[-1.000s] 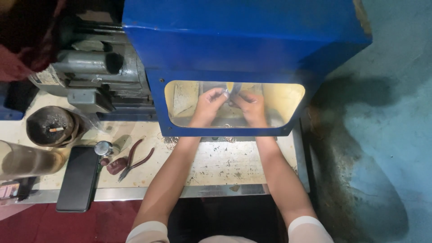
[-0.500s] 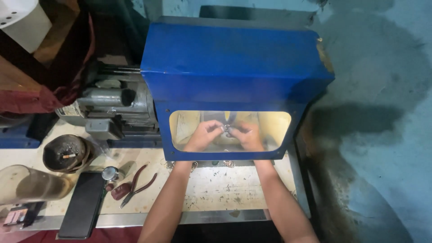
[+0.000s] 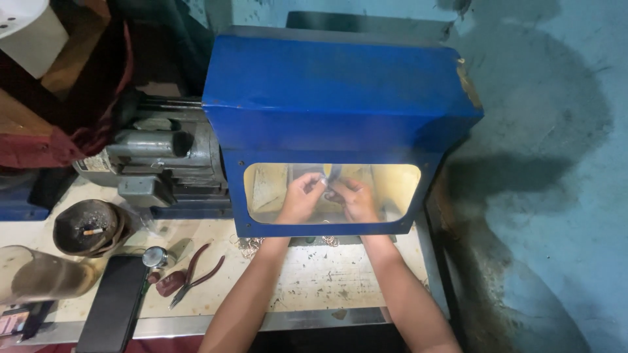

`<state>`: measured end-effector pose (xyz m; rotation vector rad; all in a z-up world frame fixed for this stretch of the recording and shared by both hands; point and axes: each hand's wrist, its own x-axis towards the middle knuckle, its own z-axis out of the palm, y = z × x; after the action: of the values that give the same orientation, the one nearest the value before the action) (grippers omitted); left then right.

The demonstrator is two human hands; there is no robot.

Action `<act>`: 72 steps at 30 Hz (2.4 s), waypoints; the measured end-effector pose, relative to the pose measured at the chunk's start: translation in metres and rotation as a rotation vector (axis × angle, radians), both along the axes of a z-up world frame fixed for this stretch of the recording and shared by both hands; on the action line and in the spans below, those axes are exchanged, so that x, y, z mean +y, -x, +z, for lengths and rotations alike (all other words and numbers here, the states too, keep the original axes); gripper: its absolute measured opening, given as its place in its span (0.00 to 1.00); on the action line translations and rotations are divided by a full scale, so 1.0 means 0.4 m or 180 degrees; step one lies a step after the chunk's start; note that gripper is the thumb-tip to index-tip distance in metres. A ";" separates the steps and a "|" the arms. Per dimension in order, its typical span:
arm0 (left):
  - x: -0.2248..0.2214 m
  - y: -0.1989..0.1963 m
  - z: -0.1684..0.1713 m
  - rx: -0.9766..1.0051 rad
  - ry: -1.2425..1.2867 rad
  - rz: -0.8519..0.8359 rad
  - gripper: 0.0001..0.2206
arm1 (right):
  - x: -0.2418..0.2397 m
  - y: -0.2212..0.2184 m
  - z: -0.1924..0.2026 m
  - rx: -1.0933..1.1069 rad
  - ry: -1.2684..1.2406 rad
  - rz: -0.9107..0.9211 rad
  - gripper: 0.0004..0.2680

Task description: Polishing a small jewelry component using a bench-mounted polishing machine with a protective hood.

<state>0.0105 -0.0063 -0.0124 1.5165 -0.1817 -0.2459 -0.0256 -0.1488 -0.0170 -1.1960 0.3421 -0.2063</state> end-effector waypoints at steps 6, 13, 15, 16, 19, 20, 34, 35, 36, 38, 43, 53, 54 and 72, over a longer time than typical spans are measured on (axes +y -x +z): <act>0.035 0.014 0.062 -0.0410 -0.0354 -0.0110 0.07 | 0.011 0.004 0.008 -0.0105 0.0187 0.0212 0.06; 0.052 0.026 0.062 -0.1229 -0.0511 -0.0212 0.06 | 0.026 0.038 0.060 0.0023 0.0829 0.0412 0.06; 0.050 0.031 0.074 -0.1138 -0.0534 0.0046 0.06 | 0.037 0.021 0.023 0.0052 0.0136 0.0041 0.03; 0.046 0.021 0.069 -0.1156 -0.0529 0.0059 0.06 | 0.032 -0.005 -0.003 0.0033 0.0143 0.0050 0.03; 0.035 0.025 0.047 -0.1308 -0.0490 0.0179 0.06 | 0.018 -0.026 -0.062 0.0266 0.0261 0.0090 0.07; 0.035 0.027 0.047 -0.1394 -0.0546 0.0161 0.06 | 0.019 -0.019 -0.057 0.0234 0.0285 0.0083 0.08; 0.033 0.022 0.048 -0.1237 -0.0446 0.0098 0.06 | 0.032 -0.008 -0.015 0.0126 -0.0075 0.0031 0.06; 0.036 0.019 0.048 -0.1217 -0.0451 0.0078 0.06 | 0.035 -0.010 -0.015 0.0088 -0.0142 0.0039 0.07; 0.039 0.015 0.048 -0.1198 -0.0457 0.0059 0.05 | 0.038 -0.013 -0.015 0.0051 -0.0209 0.0047 0.07; 0.051 0.022 0.073 -0.1159 -0.0432 -0.0092 0.05 | 0.028 -0.001 -0.023 0.0015 -0.0170 0.0078 0.06; 0.087 0.049 0.181 -0.1099 -0.0367 -0.0628 0.03 | 0.004 0.054 0.074 -0.0064 0.0067 0.0361 0.05; 0.089 0.047 0.189 -0.1151 -0.0206 -0.0844 0.03 | -0.015 0.064 0.109 -0.0184 0.0418 0.0740 0.06; 0.088 0.047 0.189 -0.1114 -0.0196 -0.0836 0.03 | -0.014 0.065 0.116 -0.0158 0.0502 0.0761 0.06; -0.026 0.001 -0.031 0.0901 0.0968 -0.0063 0.07 | -0.003 0.020 0.017 0.0044 0.0153 0.0007 0.03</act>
<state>0.0103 -0.0169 -0.0248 1.1647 -0.0071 -0.4258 -0.0337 -0.1501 -0.0101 -1.2456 0.3496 -0.2051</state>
